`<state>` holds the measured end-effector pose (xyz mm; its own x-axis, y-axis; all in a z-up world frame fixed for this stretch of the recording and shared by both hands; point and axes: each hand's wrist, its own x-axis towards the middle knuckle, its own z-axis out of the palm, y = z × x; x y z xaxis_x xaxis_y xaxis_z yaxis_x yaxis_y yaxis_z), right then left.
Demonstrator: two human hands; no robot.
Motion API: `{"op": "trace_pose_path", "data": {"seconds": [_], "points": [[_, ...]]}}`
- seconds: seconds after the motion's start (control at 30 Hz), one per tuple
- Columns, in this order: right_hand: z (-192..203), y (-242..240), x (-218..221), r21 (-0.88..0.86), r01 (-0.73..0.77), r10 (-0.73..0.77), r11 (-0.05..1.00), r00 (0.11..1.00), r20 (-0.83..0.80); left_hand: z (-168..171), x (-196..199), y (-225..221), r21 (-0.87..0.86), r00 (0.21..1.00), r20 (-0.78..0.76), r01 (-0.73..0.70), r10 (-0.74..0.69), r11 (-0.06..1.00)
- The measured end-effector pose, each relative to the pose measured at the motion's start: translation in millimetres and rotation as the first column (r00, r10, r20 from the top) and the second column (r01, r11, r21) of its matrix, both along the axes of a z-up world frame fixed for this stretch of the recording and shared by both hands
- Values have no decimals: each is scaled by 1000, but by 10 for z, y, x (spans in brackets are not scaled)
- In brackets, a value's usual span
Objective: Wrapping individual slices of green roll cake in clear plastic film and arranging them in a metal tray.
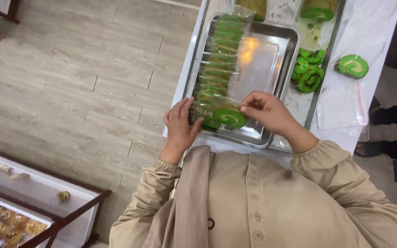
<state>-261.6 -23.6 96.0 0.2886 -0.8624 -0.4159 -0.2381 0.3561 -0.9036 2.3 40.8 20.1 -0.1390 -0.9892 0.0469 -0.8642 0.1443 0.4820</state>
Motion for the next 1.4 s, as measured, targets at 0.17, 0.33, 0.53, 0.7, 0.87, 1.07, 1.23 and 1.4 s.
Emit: {"op": "trace_pose_path", "data": {"seconds": [0.17,0.33,0.53,0.7,0.87,1.07,1.23,1.4], "points": [[-340,237,497,-73,-187,178,980,977,-118,-70,-33,314,-216,924,-372,-181,91,959],[-364,150,513,-239,-207,166,949,970,-180,-254,-205,481,8,971,-146,-190,189,982],[-393,-86,341,-420,-247,101,873,935,-340,-391,-200,418,-76,965,-144,-230,217,970],[-428,-237,440,-423,-348,155,837,891,-427,-153,-206,162,-153,998,-31,-55,51,987],[-531,-373,551,-329,-635,230,699,635,-738,-153,-236,-45,-9,963,228,148,-142,989],[-721,-339,591,-289,-714,175,638,499,-848,-331,-140,-9,-115,961,245,158,-127,981],[-829,-373,666,-342,-664,151,665,569,-809,-180,-157,-49,-148,964,238,156,-118,977],[-899,-367,638,-388,-627,118,675,612,-782,-153,-165,-79,-99,952,266,180,-149,979]]}}
